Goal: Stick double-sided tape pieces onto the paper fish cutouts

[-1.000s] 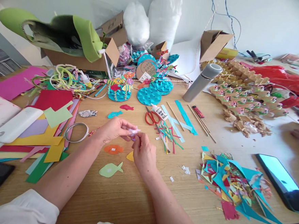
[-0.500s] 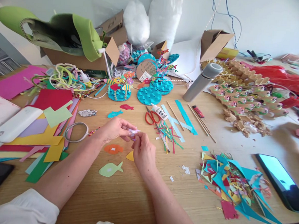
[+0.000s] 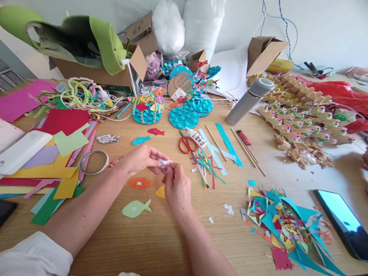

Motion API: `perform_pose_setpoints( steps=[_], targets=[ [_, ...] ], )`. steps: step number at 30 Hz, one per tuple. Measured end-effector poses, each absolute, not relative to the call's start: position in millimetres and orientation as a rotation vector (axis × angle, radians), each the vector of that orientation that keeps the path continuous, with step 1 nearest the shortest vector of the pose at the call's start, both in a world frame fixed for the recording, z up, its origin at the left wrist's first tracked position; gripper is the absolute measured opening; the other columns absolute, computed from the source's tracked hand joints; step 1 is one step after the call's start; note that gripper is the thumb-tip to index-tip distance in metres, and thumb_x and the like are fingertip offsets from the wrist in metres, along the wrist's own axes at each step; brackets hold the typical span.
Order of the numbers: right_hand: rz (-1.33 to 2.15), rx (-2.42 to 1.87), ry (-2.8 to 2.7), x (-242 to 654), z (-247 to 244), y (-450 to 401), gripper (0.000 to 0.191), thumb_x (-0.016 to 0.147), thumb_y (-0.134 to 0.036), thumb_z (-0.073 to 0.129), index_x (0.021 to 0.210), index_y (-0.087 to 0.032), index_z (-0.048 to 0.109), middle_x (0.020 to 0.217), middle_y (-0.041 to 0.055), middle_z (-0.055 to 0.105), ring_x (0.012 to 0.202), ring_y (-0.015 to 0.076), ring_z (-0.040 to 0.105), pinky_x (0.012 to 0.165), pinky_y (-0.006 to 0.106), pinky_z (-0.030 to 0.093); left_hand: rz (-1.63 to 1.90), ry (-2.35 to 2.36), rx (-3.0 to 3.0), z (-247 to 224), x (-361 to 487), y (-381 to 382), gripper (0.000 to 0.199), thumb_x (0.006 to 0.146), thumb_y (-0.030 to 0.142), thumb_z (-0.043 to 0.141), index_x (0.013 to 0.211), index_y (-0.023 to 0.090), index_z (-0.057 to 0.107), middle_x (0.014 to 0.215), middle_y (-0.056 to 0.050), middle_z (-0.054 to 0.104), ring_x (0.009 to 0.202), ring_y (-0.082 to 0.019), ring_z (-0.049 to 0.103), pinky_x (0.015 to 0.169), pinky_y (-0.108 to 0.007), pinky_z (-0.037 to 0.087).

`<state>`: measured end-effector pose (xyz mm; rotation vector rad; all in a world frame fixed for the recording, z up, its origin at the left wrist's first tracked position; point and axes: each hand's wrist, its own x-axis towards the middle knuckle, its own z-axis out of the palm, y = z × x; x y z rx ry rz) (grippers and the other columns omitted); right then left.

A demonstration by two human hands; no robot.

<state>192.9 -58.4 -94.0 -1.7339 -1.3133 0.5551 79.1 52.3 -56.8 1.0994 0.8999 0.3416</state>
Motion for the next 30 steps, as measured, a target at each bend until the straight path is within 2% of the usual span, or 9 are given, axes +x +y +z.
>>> perform_pose_setpoints(
  steps=[10, 22, 30],
  targets=[
    [0.619, -1.716, -1.256, 194.1, -91.6, -57.1, 0.019, 0.095, -0.032, 0.038, 0.087, -0.020, 0.051, 0.059, -0.0026, 0.060, 0.051, 0.0121, 0.055, 0.054, 0.023, 0.040, 0.327, 0.856, 1.101, -64.2, 78.8, 52.8, 0.030, 0.057, 0.013, 0.084, 0.083, 0.008, 0.073, 0.070, -0.009, 0.074, 0.063, -0.018, 0.071, 0.062, -0.029, 0.059],
    [0.670, -1.701, -1.150, 193.9, -91.7, -56.4, 0.020, 0.094, -0.035, 0.040, 0.088, -0.020, 0.051, 0.059, -0.0029, 0.058, 0.049, 0.0118, 0.052, 0.052, 0.023, 0.039, 0.328, 0.894, 1.152, -55.9, 79.2, 50.3, 0.030, 0.063, -0.001, 0.071, 0.091, 0.007, 0.071, 0.076, -0.010, 0.074, 0.065, -0.019, 0.071, 0.055, -0.026, 0.057],
    [0.698, -1.645, -1.076, 193.5, -92.8, -55.6, 0.022, 0.094, -0.038, 0.043, 0.090, -0.019, 0.052, 0.058, -0.0034, 0.057, 0.048, 0.0112, 0.052, 0.049, 0.022, 0.039, 0.319, 0.863, 1.163, -55.9, 78.3, 51.7, 0.033, 0.063, -0.002, 0.070, 0.094, 0.008, 0.070, 0.072, -0.009, 0.073, 0.065, -0.020, 0.072, 0.052, -0.025, 0.056]
  ],
)
